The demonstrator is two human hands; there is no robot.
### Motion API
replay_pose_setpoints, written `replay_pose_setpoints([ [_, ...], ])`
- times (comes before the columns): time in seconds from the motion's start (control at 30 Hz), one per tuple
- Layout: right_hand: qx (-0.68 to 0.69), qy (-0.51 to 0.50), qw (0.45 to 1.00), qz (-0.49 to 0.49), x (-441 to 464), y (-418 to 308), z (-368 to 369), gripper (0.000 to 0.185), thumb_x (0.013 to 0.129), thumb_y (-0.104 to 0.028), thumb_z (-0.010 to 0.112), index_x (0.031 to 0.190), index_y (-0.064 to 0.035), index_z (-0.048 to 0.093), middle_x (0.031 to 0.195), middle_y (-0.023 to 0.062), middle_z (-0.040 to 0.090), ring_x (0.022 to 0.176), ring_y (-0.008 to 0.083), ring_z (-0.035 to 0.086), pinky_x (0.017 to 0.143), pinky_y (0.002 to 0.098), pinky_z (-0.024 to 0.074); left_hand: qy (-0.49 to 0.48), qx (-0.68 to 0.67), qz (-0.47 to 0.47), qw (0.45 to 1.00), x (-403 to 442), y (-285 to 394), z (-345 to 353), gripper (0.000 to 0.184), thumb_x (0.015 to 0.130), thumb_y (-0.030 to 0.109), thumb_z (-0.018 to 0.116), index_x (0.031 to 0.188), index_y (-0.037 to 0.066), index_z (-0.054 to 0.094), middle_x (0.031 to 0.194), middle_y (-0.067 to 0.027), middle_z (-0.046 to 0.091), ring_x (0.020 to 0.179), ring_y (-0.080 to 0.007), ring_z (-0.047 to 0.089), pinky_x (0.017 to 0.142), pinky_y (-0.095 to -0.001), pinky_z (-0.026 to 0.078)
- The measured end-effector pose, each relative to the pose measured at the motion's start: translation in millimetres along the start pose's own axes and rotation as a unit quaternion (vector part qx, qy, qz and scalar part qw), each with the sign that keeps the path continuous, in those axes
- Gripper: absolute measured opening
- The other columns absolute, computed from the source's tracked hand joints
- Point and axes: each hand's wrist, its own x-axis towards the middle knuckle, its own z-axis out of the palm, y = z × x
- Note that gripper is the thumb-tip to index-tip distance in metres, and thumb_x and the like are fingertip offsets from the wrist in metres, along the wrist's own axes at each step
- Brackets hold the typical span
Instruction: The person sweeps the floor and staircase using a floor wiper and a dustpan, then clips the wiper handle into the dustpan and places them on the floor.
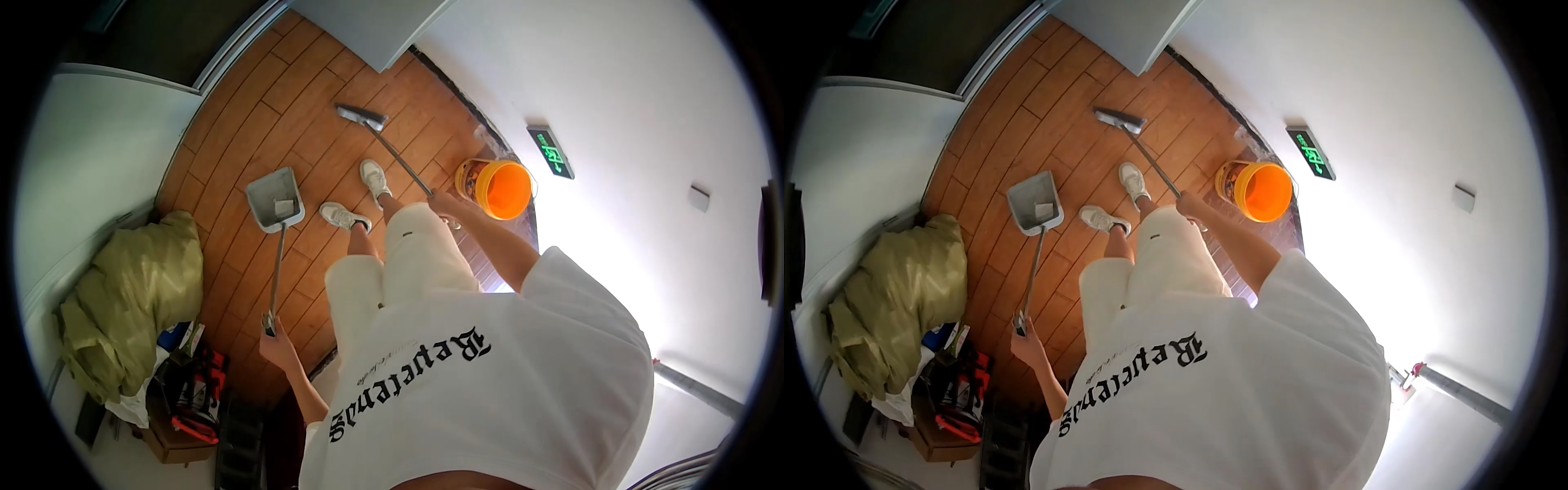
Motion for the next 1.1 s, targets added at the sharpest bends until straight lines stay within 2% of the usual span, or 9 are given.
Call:
replay_pose_setpoints([
  [0.37,0.0,0.051,0.996,-0.075,-39.1,69.6,-47.4,0.034,0.099,-0.024,0.052,0.121,-0.0003,0.065,0.065,0.0131,0.063,0.052,0.0253,0.063,0.046,0.0399,0.0502,0.011,-0.016,0.035,0.999,-4.0,-19.3,11.3,0.041,0.094,0.031,0.074,0.116,-0.004,0.073,0.097,-0.0245,0.075,0.088,-0.0379,0.074,0.069,-0.046,0.057],
  [0.5,-0.089,0.182,0.972,-0.121,53.8,62.4,-62.4,0.038,0.1,-0.024,0.054,0.123,0.0048,0.061,0.092,0.0261,0.073,0.083,0.038,0.074,0.07,0.0462,0.0601,0.095,-0.07,0.11,0.987,-32.6,-7.7,25.2,0.042,0.093,0.033,0.075,0.111,-0.005,0.074,0.093,-0.0246,0.075,0.085,-0.0407,0.073,0.068,-0.0469,0.056],
  [0.57,-0.491,0.025,0.844,-0.213,155.0,74.5,-57.7,0.04,0.101,-0.022,0.054,0.128,0.0058,0.059,0.108,0.028,0.07,0.09,0.0394,0.074,0.074,0.0476,0.0613,0.103,-0.037,0.106,0.988,-56.9,1.9,18.1,0.044,0.092,0.035,0.076,0.109,-0.006,0.073,0.092,-0.0252,0.074,0.084,-0.0427,0.072,0.068,-0.0477,0.055],
  [0.67,-0.327,0.078,0.928,-0.159,131.9,64.0,-38.8,0.036,0.099,-0.018,0.055,0.123,0.007,0.063,0.115,0.028,0.067,0.094,0.0404,0.073,0.073,0.0477,0.0614,0.066,0.011,0.055,0.996,-75.6,-27.3,24.9,0.045,0.092,0.036,0.076,0.108,-0.006,0.072,0.091,-0.0259,0.073,0.083,-0.0439,0.071,0.068,-0.0483,0.054],
  [0.77,-0.347,0.062,0.918,-0.181,120.6,85.9,4.3,0.032,0.097,-0.013,0.057,0.119,0.0083,0.067,0.121,0.028,0.064,0.097,0.0414,0.072,0.073,0.0478,0.0616,0.085,0.04,0.07,0.993,-87.1,-49.3,30.9,0.046,0.092,0.039,0.075,0.104,-0.005,0.072,0.087,-0.0265,0.072,0.081,-0.0446,0.07,0.068,-0.0493,0.054],
  [0.93,-0.542,-0.008,0.791,-0.285,23.5,108.6,84.6,0.033,0.098,-0.013,0.054,0.118,0.0107,0.066,0.086,0.024,0.071,0.084,0.0373,0.074,0.064,0.048,0.0611,0.073,0.068,0.076,0.992,-82.8,-89.1,8.8,0.045,0.093,0.042,0.074,0.102,-0.002,0.073,0.086,-0.0247,0.072,0.081,-0.0446,0.07,0.068,-0.05,0.053],
  [0.97,-0.292,-0.004,0.943,-0.16,-14.5,92.5,93.2,0.036,0.1,-0.016,0.052,0.122,0.0103,0.061,0.077,0.0225,0.068,0.072,0.0339,0.072,0.057,0.0462,0.0582,0.076,0.064,0.091,0.991,-80.0,-102.4,3.3,0.044,0.093,0.042,0.074,0.102,-0.001,0.073,0.086,-0.0241,0.072,0.081,-0.0447,0.07,0.068,-0.0501,0.053],
  [1.0,-0.01,0.008,1.0,-0.024,-31.5,85.5,94.6,0.039,0.101,-0.02,0.049,0.126,0.0099,0.055,0.068,0.021,0.064,0.06,0.0305,0.069,0.049,0.0444,0.0554,0.083,0.064,0.087,0.991,-83.3,-110.2,8.2,0.044,0.093,0.042,0.074,0.102,-0.001,0.073,0.086,-0.0241,0.072,0.081,-0.0447,0.07,0.068,-0.0501,0.053],
  [1.1,0.043,-0.026,0.997,-0.065,-51.6,76.0,146.4,0.041,0.103,-0.022,0.044,0.13,0.0091,0.05,0.068,0.021,0.064,0.046,0.0281,0.063,0.04,0.0414,0.0496,0.066,0.065,0.067,0.994,-76.9,-160.7,-2.4,0.042,0.093,0.042,0.073,0.101,0.001,0.073,0.085,-0.0231,0.072,0.08,-0.0451,0.069,0.068,-0.0507,0.053],
])
